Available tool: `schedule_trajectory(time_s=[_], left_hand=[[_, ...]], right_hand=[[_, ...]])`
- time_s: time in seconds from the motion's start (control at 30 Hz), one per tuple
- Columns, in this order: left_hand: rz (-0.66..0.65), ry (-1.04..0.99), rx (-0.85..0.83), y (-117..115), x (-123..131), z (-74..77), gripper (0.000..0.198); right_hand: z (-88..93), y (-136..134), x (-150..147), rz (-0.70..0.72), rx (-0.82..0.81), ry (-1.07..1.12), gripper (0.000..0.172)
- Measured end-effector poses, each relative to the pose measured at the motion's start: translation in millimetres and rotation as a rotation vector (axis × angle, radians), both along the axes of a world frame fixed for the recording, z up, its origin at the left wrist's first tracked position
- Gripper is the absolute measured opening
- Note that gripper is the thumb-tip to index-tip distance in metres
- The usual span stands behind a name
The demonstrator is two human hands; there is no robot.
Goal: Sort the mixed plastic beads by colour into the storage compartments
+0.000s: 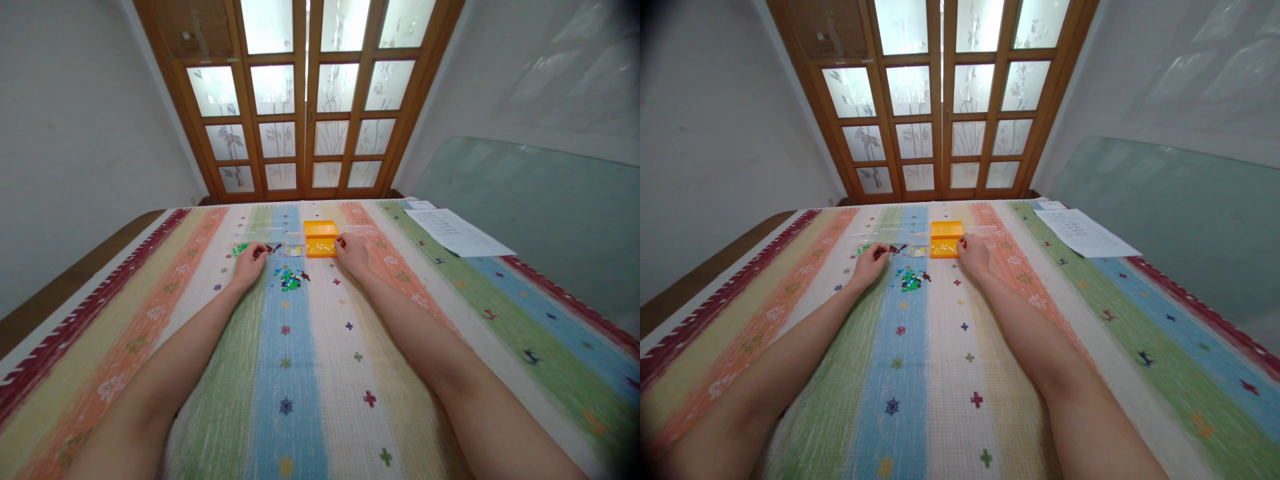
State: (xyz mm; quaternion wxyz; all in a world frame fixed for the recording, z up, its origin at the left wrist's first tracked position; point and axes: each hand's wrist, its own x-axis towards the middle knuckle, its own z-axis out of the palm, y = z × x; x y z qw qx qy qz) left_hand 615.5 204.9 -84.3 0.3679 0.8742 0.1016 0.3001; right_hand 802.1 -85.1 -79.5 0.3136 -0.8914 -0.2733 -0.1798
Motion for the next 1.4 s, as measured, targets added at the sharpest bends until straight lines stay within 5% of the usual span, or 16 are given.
schedule_trajectory(time_s=[0.3,1.2,1.4], left_hand=[[0.001,-0.021,-0.149,10.1,5.7,-13.9,0.022],[0.002,0.015,-0.214,3.9,2.7,-9.3,0.044],[0.000,0.031,-0.174,1.9,1.5,-7.8,0.039]], right_hand=[[-0.7,1.3,-3.1,0.056,0.016,-0.006,0.012],[-5.5,3.9,-0.3,0.099,0.015,-0.011,0.011],[0.8,6.4,-10.2,0.285,-0.037,-0.062,0.012]])
